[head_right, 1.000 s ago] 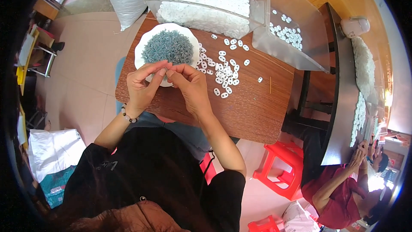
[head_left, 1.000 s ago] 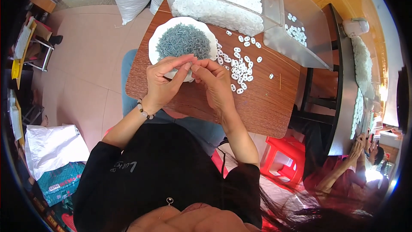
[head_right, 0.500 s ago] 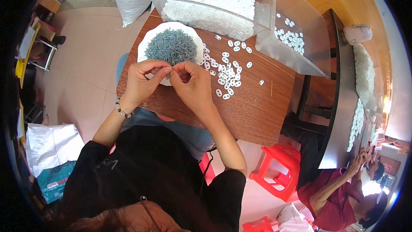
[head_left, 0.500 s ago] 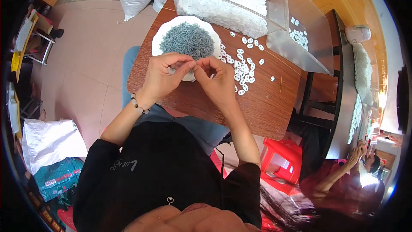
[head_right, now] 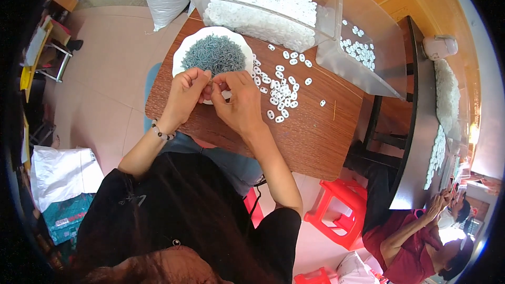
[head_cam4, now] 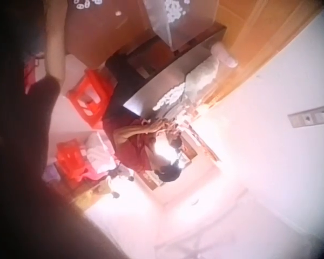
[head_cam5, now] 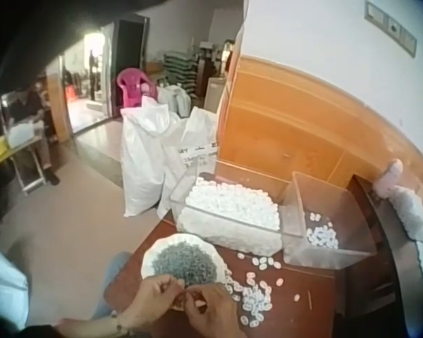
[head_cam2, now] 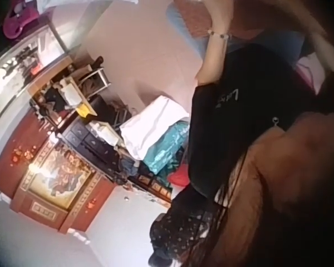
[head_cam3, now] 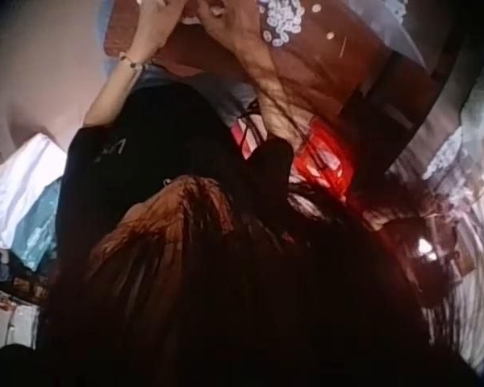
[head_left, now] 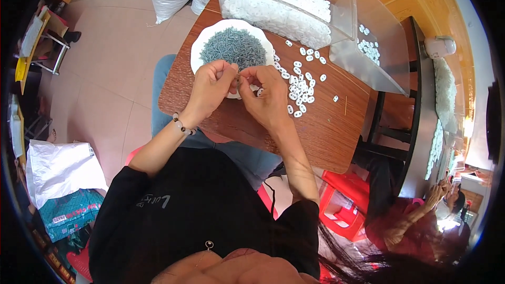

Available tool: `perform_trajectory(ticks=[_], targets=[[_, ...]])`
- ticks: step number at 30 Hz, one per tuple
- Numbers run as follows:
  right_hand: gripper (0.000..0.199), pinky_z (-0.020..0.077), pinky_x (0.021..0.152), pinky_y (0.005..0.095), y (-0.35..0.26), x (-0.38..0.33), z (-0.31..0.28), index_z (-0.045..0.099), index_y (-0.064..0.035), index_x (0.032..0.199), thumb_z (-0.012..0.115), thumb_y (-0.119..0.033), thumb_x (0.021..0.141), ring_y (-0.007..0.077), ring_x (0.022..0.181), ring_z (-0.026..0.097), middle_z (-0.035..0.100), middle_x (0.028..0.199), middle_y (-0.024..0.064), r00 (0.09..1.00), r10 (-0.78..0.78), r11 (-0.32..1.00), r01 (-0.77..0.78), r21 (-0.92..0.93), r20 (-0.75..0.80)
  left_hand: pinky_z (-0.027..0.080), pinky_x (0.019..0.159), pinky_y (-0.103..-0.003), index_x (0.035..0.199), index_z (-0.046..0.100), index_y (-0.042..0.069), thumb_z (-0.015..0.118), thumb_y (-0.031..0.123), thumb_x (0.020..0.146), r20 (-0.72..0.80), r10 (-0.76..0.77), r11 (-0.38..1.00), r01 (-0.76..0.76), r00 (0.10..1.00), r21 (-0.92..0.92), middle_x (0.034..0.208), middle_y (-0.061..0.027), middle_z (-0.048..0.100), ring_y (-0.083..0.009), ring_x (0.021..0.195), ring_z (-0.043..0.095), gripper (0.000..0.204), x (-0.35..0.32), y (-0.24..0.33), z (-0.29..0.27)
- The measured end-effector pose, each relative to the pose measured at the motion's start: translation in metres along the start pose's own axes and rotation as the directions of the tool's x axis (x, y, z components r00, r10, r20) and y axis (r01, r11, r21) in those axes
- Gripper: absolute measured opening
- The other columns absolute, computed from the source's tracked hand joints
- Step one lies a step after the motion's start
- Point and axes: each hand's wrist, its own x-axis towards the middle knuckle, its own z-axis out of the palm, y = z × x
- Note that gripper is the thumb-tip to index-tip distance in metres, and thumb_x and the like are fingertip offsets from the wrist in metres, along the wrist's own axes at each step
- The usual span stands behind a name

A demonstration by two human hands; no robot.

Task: Assembling small metal rings into white plastic components on a workbench.

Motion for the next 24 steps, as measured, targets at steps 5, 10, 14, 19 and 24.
perform_trajectory(ticks=[5, 10, 14, 19, 24], targets=[[0.009, 0.0478, 0.059, 0.0274, 0.003, -0.002, 0.002, 0.066, -0.0015, 0.087, 0.07, -0.004, 0.079, 0.0167, 0.065, 0.059, 0.063, 0.075, 0.0082, 0.992, 0.125, 0.983, -0.124, 0.136, 0.003, 0.044, 0.053, -0.018, 0.08, 0.06, 0.001, 0.059, 0.016, 0.095, -0.053, 0.061, 0.998, -0.062, 0.997, -0.014, 0.071, -0.0013, 0.064, -0.0029, 0.059, 0.055, 0.021, -0.001, 0.0, 0.008], [0.01, 0.0479, 0.059, 0.0279, 0.001, 0.002, 0.002, 0.066, -0.0013, 0.087, 0.072, -0.006, 0.08, 0.0165, 0.064, 0.059, 0.063, 0.076, 0.0088, 0.998, 0.058, 0.998, -0.057, 0.021, -0.02, 0.043, 0.053, -0.017, 0.083, 0.062, 0.001, 0.06, 0.015, 0.094, -0.135, 0.189, 0.981, -0.182, 0.973, 0.063, 0.071, 0.0004, 0.064, -0.0009, 0.059, 0.053, 0.019, 0.003, -0.005, 0.01], [0.01, 0.0481, 0.059, 0.0282, -0.001, 0.005, 0.001, 0.066, -0.0012, 0.085, 0.072, -0.007, 0.08, 0.0168, 0.064, 0.06, 0.063, 0.075, 0.0092, 0.998, 0.07, 0.998, -0.07, 0.001, -0.006, 0.041, 0.052, -0.017, 0.084, 0.061, 0.001, 0.06, 0.016, 0.095, -0.164, 0.194, 0.98, -0.197, 0.967, 0.002, 0.071, 0.0013, 0.063, -0.0001, 0.058, 0.051, 0.019, 0.007, -0.006, 0.012], [0.009, 0.0487, 0.06, 0.0288, 0.009, 0.007, 0.002, 0.068, -0.0013, 0.087, 0.07, -0.008, 0.081, 0.0185, 0.066, 0.062, 0.064, 0.075, 0.0104, 0.988, 0.135, 0.991, -0.136, 0.006, 0.074, 0.039, 0.051, -0.017, 0.083, 0.061, 0.002, 0.058, 0.021, 0.096, -0.269, 0.2, 0.979, -0.182, 0.942, 0.091, 0.069, 0.0028, 0.06, 0.0, 0.056, 0.048, 0.023, 0.012, -0.001, -0.003], [0.011, 0.0486, 0.061, 0.0275, 0.015, 0.011, 0.004, 0.069, -0.0011, 0.091, 0.069, -0.008, 0.082, 0.016, 0.066, 0.062, 0.066, 0.075, 0.0103, 0.981, 0.18, 0.983, -0.182, 0.024, 0.076, 0.039, 0.051, -0.017, 0.084, 0.061, 0.003, 0.058, 0.022, 0.096, -0.227, 0.166, 0.985, -0.152, 0.96, 0.078, 0.068, 0.0028, 0.06, -0.0004, 0.056, 0.048, 0.023, 0.005, -0.003, -0.006]])
